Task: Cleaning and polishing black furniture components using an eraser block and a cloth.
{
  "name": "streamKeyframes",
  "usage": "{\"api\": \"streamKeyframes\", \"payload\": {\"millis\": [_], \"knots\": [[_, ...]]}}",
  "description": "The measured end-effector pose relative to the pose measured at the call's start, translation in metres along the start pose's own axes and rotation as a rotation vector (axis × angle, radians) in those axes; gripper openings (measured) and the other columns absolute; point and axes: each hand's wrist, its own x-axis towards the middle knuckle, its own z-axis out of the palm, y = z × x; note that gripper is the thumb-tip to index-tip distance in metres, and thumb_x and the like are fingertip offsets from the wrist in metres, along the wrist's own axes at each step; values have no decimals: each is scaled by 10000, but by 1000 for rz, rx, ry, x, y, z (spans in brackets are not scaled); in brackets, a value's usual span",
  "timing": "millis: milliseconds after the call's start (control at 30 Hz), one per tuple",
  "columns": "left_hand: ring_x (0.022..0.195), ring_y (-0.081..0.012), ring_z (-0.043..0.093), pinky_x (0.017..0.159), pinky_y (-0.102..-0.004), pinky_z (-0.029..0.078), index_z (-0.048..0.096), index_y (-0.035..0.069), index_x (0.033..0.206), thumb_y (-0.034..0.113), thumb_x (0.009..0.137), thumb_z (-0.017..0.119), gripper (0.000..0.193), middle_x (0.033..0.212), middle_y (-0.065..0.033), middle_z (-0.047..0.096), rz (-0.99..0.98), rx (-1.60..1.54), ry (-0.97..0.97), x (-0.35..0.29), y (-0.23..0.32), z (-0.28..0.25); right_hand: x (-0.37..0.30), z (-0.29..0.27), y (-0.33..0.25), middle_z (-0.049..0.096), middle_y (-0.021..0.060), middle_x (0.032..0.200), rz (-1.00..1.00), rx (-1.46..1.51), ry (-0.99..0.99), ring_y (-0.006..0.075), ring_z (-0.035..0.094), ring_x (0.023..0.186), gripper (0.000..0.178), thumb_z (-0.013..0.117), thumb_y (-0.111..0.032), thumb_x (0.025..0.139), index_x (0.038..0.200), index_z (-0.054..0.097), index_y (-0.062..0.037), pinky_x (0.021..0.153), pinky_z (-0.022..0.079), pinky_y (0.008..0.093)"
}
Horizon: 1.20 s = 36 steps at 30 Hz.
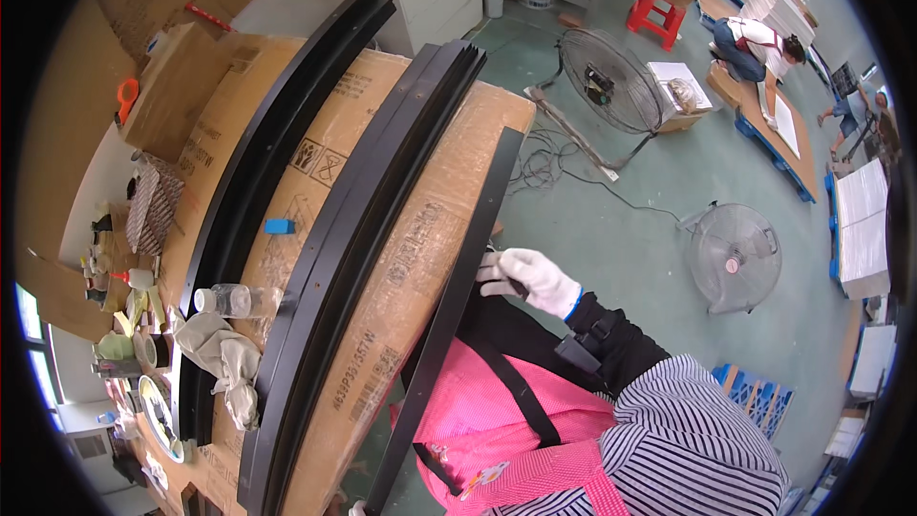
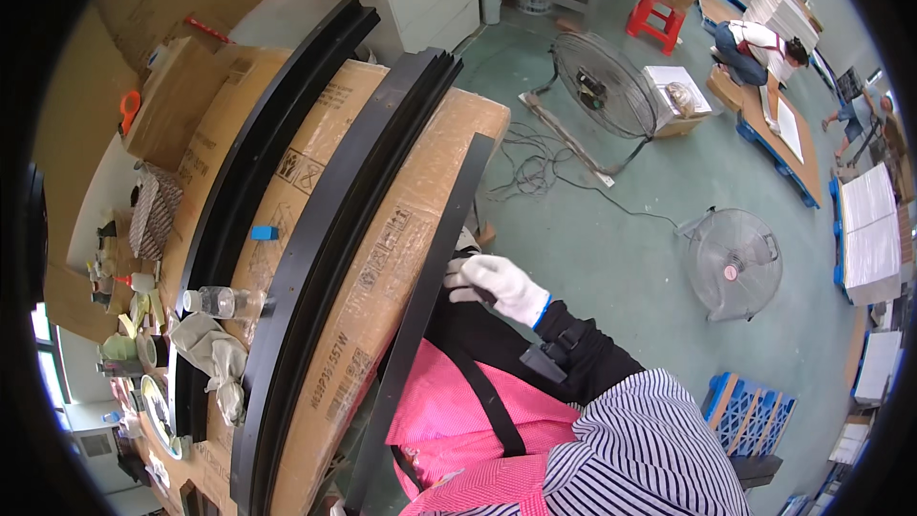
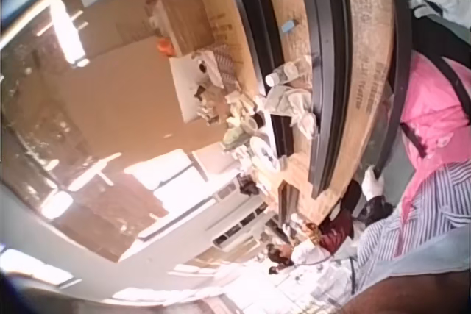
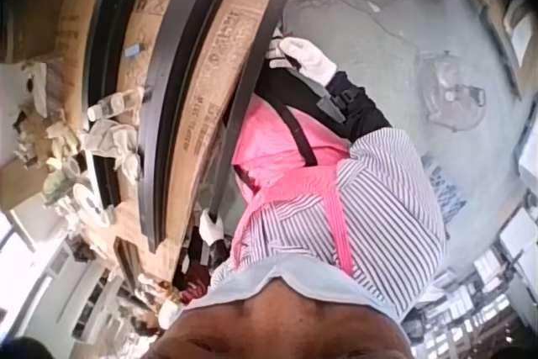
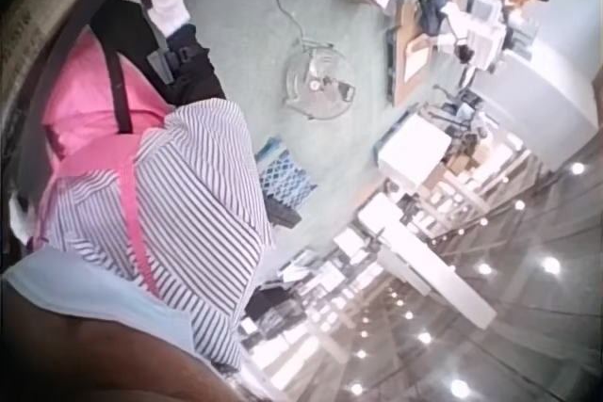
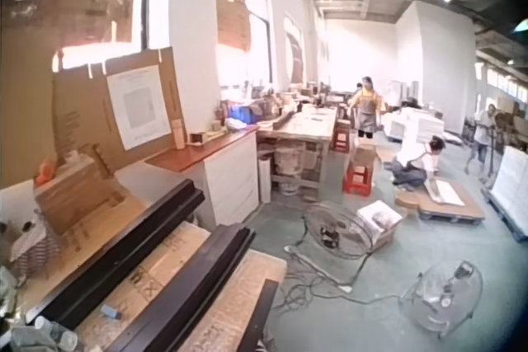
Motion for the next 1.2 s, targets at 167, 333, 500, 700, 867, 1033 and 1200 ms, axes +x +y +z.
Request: {"api": "streamKeyframes", "payload": {"millis": [167, 333, 500, 700, 867, 1033, 1200], "knots": [[903, -409, 680, 777, -519, 552, 631, 90, 1211, 127, 686, 816, 558, 974, -161, 667, 106, 122, 247, 23, -42, 0, 16, 77, -3, 726, 23, 906, 65, -679, 124, 109, 691, 803, 311, 675, -305, 1055, 1010, 748, -6, 740, 554, 273], [955, -431, 640, 842, -515, 520, 587, 44, 1243, 81, 673, 796, 609, 1035, -178, 653, -70, 104, 428, 55, -26, -46, 20, 148, 49, 750, 30, 927, 147, -373, 226, 82, 680, 695, 261, 716, -249, 1044, 1018, 758, 8, 628, 566, 237], [771, -354, 678, 673, -465, 544, 656, 107, 1250, 362, 649, 946, 715, 904, -110, 655, 149, 88, 359, 128, 53, -59, 10, 190, 100, 760, 76, 937, 308, -545, -47, 123, 735, 746, 307, 680, -272, 1062, 1049, 734, 29, 673, 573, 237], [746, -349, 693, 656, -461, 555, 665, 158, 1373, 543, 703, 878, 801, 864, -110, 670, 131, 47, 329, 119, -1, -30, 56, 135, 4, 765, 105, 861, 177, -858, -37, 163, 746, 735, 264, 651, -222, 1045, 983, 729, 22, 626, 599, 302], [748, -352, 691, 666, -461, 556, 682, 164, 1360, 554, 712, 864, 778, 862, -111, 668, 167, 43, 331, 127, -20, -30, 117, 56, -69, 760, 125, 849, -191, -1254, 526, 230, 731, 758, 302, 642, -300, 1007, 1030, 756, -22, 734, 576, 375], [718, -339, 680, 630, -458, 546, 714, 157, 1294, 569, 709, 859, 731, 840, -106, 656, 165, 81, 401, 134, -24, -33, 148, 101, -103, 718, 114, 1066, -730, -2010, 517, 331, 707, 1026, 241, 682, -331, 977, 1006, 784, -114, 917, 557, 470], [674, -320, 649, 595, -445, 525, 731, 147, 1209, 601, 749, 822, 653, 788, -92, 616, 194, 94, 475, 136, -25, -28, 222, 232, -92, 729, 115, 951, -916, -1777, -13, 345, 710, 945, 203, 681, -296, 965, 970, 773, -115, 861, 568, 466]]}}
